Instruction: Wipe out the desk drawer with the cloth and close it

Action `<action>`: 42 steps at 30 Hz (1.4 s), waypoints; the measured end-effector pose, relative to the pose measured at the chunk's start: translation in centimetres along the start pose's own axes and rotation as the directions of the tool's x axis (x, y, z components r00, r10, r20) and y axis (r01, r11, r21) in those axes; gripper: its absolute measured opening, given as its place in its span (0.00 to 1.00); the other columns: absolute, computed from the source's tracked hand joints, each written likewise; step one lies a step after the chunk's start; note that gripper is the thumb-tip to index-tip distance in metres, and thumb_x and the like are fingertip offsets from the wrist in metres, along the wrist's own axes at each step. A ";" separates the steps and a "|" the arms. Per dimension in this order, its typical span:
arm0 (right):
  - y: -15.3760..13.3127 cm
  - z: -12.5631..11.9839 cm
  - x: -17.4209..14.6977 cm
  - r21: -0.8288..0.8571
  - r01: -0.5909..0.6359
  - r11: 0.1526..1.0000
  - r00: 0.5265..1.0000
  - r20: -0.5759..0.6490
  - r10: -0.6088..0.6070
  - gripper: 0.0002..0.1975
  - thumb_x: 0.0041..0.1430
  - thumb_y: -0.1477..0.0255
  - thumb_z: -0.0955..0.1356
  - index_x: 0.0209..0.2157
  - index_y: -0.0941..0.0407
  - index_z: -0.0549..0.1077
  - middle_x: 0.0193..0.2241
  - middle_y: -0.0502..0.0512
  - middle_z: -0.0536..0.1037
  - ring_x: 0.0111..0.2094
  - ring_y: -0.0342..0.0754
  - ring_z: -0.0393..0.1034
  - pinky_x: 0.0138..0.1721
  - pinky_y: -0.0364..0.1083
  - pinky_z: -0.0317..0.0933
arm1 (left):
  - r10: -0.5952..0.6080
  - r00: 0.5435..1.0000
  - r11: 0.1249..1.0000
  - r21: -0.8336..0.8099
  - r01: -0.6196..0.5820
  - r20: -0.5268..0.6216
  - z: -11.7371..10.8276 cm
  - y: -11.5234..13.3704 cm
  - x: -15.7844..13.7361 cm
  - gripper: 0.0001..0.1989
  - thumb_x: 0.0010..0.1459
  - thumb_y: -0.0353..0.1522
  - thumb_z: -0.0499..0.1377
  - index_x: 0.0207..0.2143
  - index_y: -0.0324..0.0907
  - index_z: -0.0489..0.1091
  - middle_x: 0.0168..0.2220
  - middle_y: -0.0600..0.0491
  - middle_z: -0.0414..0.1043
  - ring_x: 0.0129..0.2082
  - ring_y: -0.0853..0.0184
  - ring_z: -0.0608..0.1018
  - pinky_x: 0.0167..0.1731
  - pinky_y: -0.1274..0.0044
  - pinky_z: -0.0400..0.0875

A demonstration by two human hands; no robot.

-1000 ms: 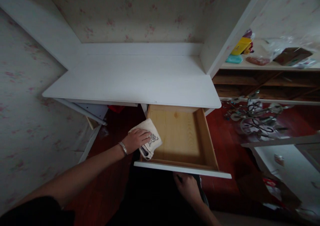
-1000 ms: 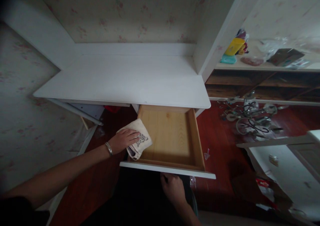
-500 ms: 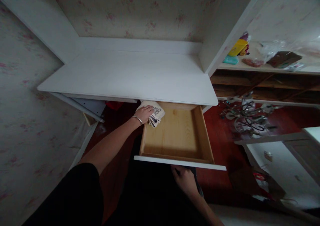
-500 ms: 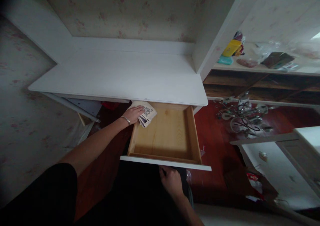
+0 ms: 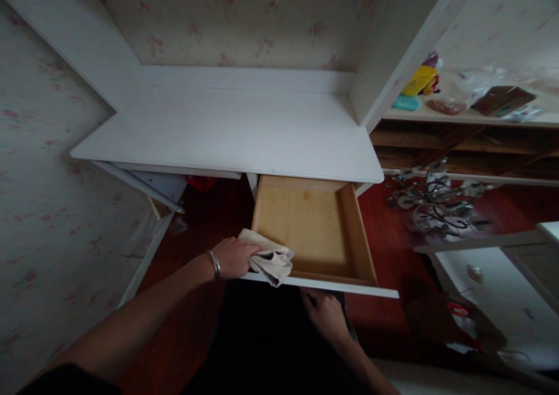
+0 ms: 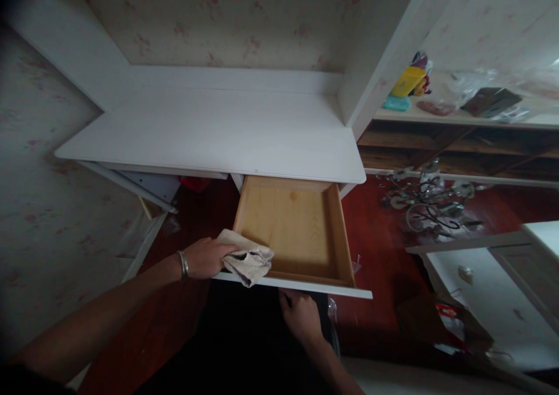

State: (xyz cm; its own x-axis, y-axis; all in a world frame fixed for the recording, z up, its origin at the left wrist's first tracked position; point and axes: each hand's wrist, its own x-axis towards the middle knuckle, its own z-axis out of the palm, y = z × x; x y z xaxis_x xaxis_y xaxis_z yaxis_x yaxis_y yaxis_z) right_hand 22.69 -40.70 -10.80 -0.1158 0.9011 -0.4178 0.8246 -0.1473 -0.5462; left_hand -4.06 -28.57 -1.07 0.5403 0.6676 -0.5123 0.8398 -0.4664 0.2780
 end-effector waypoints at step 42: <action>-0.1 -0.2 0.2 0.009 0.002 1.000 0.999 -0.038 -0.001 0.16 0.63 0.68 0.58 0.39 0.50 0.77 0.39 0.52 0.80 0.39 0.47 0.74 0.41 0.41 0.61 | 0.712 0.664 0.681 0.455 -0.574 -0.230 -2.5 13.9 25.2 0.22 0.63 0.28 0.40 0.50 0.58 0.65 0.60 0.60 0.58 0.57 0.61 0.62 0.48 0.62 0.61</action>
State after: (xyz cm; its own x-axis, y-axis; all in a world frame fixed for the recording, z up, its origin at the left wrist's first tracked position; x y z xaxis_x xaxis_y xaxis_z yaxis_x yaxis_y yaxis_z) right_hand 22.67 -40.41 -10.71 -0.0959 0.9160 -0.3896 0.8192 -0.1497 -0.5536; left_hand 21.38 -16.75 -8.06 0.9687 0.2442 0.0445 0.2379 -0.9646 0.1139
